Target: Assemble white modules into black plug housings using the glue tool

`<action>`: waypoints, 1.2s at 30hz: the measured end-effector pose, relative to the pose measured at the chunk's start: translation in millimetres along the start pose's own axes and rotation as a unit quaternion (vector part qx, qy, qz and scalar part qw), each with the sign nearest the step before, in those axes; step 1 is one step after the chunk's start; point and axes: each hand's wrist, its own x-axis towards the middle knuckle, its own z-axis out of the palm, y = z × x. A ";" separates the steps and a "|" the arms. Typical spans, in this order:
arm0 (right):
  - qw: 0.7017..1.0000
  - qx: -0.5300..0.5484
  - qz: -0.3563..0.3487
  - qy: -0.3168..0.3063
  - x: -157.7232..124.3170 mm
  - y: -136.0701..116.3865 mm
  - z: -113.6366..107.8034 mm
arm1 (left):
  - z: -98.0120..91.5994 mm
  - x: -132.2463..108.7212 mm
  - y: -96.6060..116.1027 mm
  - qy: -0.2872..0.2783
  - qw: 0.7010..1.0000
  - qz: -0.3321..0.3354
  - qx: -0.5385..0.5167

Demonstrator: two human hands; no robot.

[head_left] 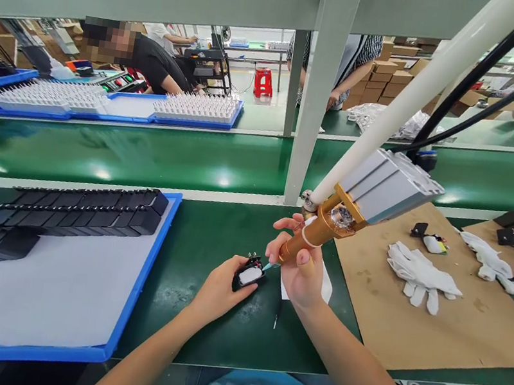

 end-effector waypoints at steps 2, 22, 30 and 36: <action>1.000 -0.001 0.004 0.001 0.0 -0.3 0.0 | 0.4 -0.9 1.0 0.002 1.000 0.007 0.019; 1.000 -0.015 -0.015 0.004 -0.4 0.0 0.4 | -0.9 -4.4 8.7 0.049 0.999 0.005 -0.015; 1.000 -0.004 -0.009 0.018 -1.8 0.6 11.2 | 1.9 -4.6 5.6 0.060 0.998 -0.004 0.032; 1.000 0.008 0.008 0.007 -2.6 5.4 32.7 | 3.7 -6.5 7.8 0.095 0.994 0.041 0.030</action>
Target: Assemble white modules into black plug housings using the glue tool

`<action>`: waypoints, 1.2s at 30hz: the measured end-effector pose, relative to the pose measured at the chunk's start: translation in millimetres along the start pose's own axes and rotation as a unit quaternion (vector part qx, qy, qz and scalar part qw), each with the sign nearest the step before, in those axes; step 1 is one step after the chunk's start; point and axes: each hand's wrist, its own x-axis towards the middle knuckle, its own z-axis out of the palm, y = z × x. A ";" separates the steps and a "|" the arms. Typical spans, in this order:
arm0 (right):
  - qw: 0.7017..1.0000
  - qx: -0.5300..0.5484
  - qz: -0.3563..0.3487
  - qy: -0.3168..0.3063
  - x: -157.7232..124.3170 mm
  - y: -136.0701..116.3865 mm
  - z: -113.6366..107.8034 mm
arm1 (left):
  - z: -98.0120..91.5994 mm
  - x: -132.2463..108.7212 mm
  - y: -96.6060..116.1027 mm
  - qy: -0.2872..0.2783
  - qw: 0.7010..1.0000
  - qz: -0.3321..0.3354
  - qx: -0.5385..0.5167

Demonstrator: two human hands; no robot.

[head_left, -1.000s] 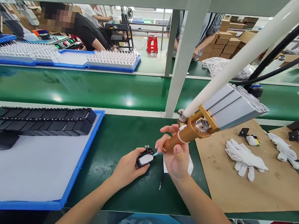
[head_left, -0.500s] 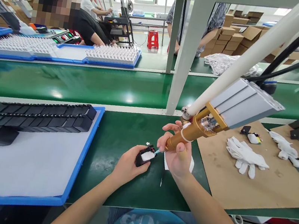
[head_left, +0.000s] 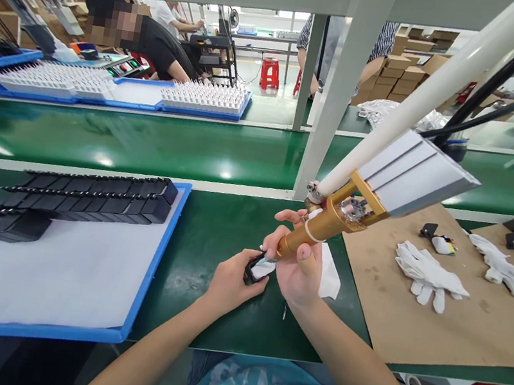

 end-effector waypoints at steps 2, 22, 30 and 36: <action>1.000 0.005 -0.001 -0.006 -1.8 1.8 4.5 | -1.1 -1.0 1.0 0.017 1.000 0.016 -0.010; 1.000 0.000 -0.020 0.011 1.4 0.3 -1.5 | -4.9 3.9 -6.7 0.001 0.998 0.004 0.055; 0.997 -0.041 -0.055 0.021 12.0 -6.9 -37.9 | -17.6 10.0 -16.5 -0.104 0.990 -0.065 -0.063; 0.983 -0.147 -0.101 0.054 21.3 -13.2 -75.7 | -5.2 8.1 -19.8 -0.031 0.999 -0.004 0.034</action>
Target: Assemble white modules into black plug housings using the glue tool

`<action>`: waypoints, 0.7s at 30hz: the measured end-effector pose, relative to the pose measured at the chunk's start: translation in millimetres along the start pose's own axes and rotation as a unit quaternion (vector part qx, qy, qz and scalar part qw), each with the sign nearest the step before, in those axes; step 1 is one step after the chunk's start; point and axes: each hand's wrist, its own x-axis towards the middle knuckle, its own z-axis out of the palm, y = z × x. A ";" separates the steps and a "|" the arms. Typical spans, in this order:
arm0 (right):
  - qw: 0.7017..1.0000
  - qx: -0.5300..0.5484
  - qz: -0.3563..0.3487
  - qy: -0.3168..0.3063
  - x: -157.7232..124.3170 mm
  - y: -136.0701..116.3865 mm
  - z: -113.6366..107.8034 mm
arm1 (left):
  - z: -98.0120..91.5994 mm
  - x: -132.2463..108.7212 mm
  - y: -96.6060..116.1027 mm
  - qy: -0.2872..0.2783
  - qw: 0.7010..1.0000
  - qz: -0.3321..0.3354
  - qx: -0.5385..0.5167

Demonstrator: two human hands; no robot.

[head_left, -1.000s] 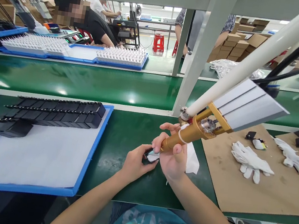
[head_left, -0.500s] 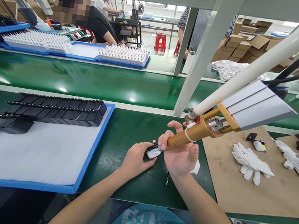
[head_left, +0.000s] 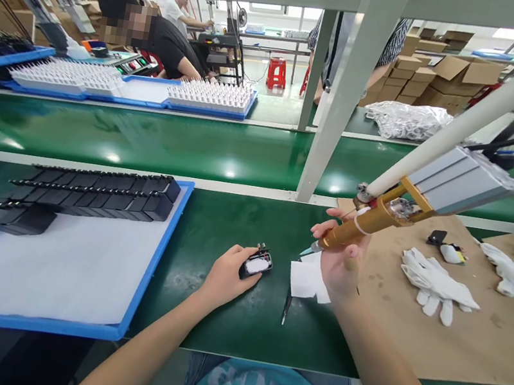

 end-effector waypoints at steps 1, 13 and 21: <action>1.000 -0.022 -0.006 0.007 2.5 1.0 -5.9 | 2.3 -0.3 0.1 0.026 0.999 0.022 0.012; 0.962 -0.245 -0.074 0.091 26.7 23.7 -50.5 | -4.7 -4.3 4.7 0.138 0.980 0.125 0.075; 0.895 -0.377 -0.212 0.107 22.0 0.1 -45.9 | -10.5 -4.2 6.8 0.153 0.975 0.133 0.092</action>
